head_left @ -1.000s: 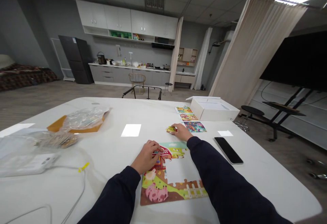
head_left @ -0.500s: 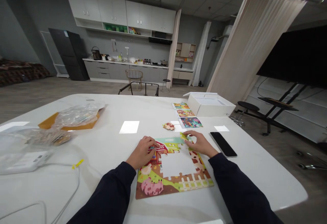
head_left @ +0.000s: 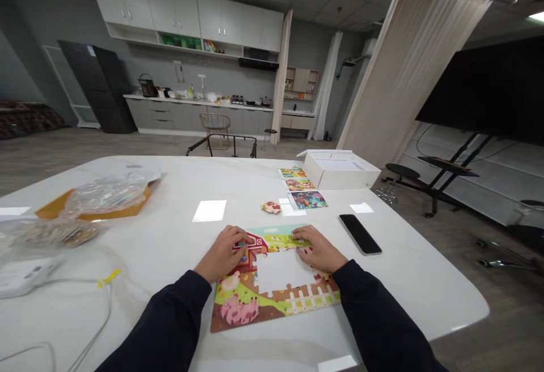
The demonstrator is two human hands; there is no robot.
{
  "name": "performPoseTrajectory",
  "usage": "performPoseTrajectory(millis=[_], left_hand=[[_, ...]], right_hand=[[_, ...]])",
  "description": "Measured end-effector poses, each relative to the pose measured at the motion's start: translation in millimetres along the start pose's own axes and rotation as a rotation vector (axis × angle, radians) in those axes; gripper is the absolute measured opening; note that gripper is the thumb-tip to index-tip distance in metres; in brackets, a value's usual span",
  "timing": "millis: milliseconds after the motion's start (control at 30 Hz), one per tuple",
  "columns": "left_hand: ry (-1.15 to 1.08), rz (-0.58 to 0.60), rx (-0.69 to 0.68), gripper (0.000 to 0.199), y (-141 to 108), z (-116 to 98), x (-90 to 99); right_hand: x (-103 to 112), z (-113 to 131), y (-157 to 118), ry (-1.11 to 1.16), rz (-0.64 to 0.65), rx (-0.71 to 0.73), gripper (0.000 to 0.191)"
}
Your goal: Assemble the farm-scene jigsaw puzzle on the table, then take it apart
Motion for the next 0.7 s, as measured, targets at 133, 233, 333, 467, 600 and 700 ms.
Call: performPoseTrajectory(millis=[133, 233, 333, 467, 600, 700], left_hand=[[-0.003, 0.003, 0.009, 0.025, -0.1, 1.2, -0.9], [0.000, 0.006, 0.011, 0.025, -0.2, 1.8, -1.1], [0.001, 0.011, 0.012, 0.024, -0.1, 1.8, -1.2], [0.000, 0.014, 0.016, 0.024, 0.0, 1.2, -0.9], [0.002, 0.022, 0.020, 0.023, -0.2, 0.4, -0.9], [0.003, 0.033, 0.026, 0.022, -0.2, 0.1, -0.8]], right_hand=[[-1.2, -2.1, -0.9, 0.009, 0.003, -0.010, 0.033], [-1.3, -2.8, -1.0, 0.014, 0.003, -0.011, 0.034], [-0.7, -3.2, -1.3, 0.017, -0.002, 0.000, 0.036], [-0.7, -4.4, -1.8, 0.010, 0.000, 0.008, 0.038], [-1.5, -6.4, -1.3, -0.006, 0.008, -0.015, 0.033], [-2.6, -8.2, -0.7, -0.031, 0.017, -0.036, 0.031]])
Point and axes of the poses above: each hand's wrist, its own y-axis towards the middle knuckle, its own x-axis out of the back of the hand, z = x × y, the point moved 6 cm from there along y, towards the middle knuckle, and after that the axes turned 10 degrees about z, right-handed, at the moved point
